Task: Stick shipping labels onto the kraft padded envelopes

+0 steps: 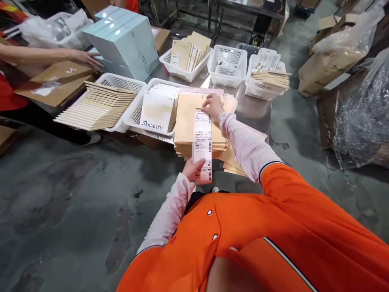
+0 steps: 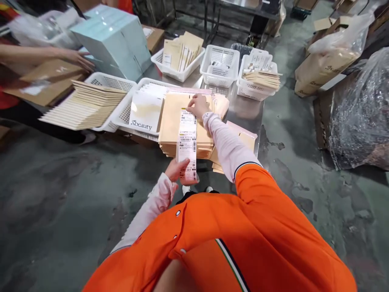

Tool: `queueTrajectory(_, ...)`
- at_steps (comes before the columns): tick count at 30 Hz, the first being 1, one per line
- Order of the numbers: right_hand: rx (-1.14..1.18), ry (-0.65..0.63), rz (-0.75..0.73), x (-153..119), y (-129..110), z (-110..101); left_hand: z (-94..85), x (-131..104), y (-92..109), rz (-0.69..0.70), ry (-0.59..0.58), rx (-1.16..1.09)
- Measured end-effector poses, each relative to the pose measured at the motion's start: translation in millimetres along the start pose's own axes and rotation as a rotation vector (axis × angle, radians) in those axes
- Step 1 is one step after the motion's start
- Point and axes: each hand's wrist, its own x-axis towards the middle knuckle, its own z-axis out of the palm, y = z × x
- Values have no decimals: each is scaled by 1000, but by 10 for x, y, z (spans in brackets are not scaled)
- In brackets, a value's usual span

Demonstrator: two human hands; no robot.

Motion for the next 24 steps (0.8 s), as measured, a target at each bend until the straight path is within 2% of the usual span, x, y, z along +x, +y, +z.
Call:
queueTrajectory(2,-75,0,77,39,78,2,-109,-117,-178,-30,3,8)
queueTrajectory(5,-148,77,274,-110,247,-108,-277,-337,-387,-29,-8,26)
queueTrajectory(7,-124,29,416,-219,346,-190,-351,-431,-419,-38,-12,45)
queueTrajectory(9,-75,-18,458,-277,392,-228,-373,-443,-365,-45,-19,65)
queueTrajectory(11,-52,94,407,-293,411,-244,-350,-392,-265,-51,-20,97)
queueTrajectory(14,48,361,326,-403,576,-385,-291,-305,-126,-28,23,130)
queueTrajectory(17,219,562,356,-897,1056,-726,-270,-308,-56,13,72,139)
queueTrajectory(20,297,625,536,-1712,1668,-993,-261,-373,-33,19,97,173)
queueTrajectory(22,290,598,646,-2182,1985,-1001,-216,-400,-34,31,101,192)
queueTrajectory(24,273,573,716,-2433,2154,-892,-126,-394,-51,37,85,185)
